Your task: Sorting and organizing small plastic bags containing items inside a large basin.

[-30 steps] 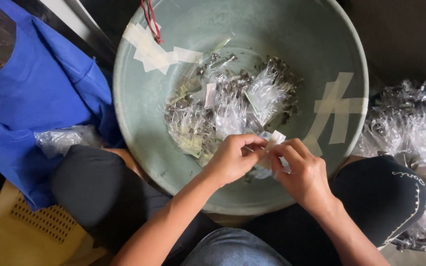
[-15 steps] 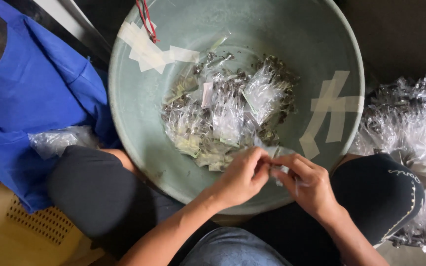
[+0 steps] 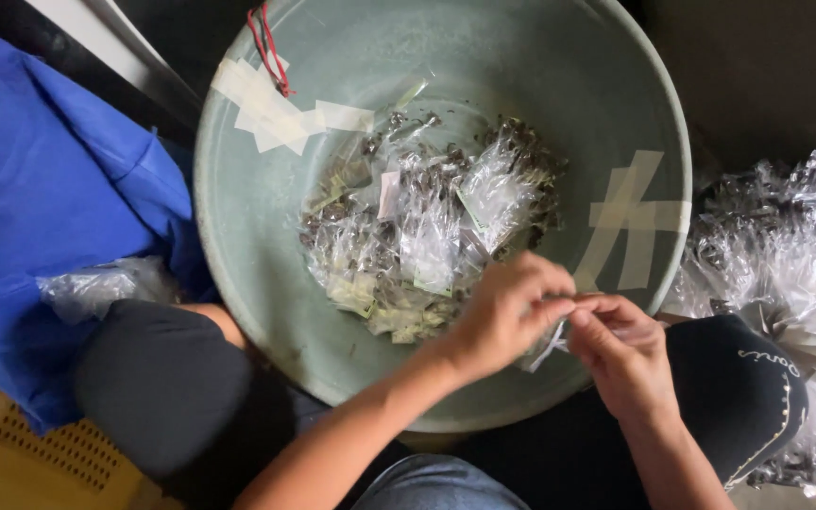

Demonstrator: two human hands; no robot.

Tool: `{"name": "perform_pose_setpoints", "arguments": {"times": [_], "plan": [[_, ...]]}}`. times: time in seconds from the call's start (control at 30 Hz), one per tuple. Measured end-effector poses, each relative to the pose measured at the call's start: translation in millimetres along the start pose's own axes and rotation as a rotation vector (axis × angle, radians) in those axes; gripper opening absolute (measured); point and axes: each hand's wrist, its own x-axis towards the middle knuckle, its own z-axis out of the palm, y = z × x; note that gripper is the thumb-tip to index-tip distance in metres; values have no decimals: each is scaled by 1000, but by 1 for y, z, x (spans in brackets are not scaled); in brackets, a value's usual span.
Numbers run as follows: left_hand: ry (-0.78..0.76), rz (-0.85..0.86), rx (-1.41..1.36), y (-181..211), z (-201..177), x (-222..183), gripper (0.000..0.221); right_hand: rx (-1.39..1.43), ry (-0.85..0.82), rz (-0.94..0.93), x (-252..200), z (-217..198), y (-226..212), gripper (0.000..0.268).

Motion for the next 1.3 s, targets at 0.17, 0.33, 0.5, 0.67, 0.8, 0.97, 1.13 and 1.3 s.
{"name": "perform_pose_setpoints", "arguments": {"times": [0.17,0.33,0.5,0.67,0.8,0.97,1.13,1.3], "plan": [[-175,-55,527,-120,19,-12,24,21,-24,-91,-7,1,-11,8],[-456,-233,918,-181,19,-30,7,-86,-7,-91,-5,-8,-9,13],[-19,-257,481,-103,-8,-7,9,-546,179,-158,-5,18,-22,9],[-100,-736,140,-46,-18,-11,19,-885,126,-532,4,48,-22,16],[-120,-827,-149,9,-35,-3,21,-1077,27,-758,8,54,-21,13],[-111,-849,-348,23,-39,-14,23,-1240,21,-844,4,55,-24,11],[-66,-692,-302,33,-35,-13,27,-1009,-4,-778,1,52,-19,14],[-58,-363,-40,17,-24,-25,12,-951,-81,-717,-3,55,-26,16]]}}
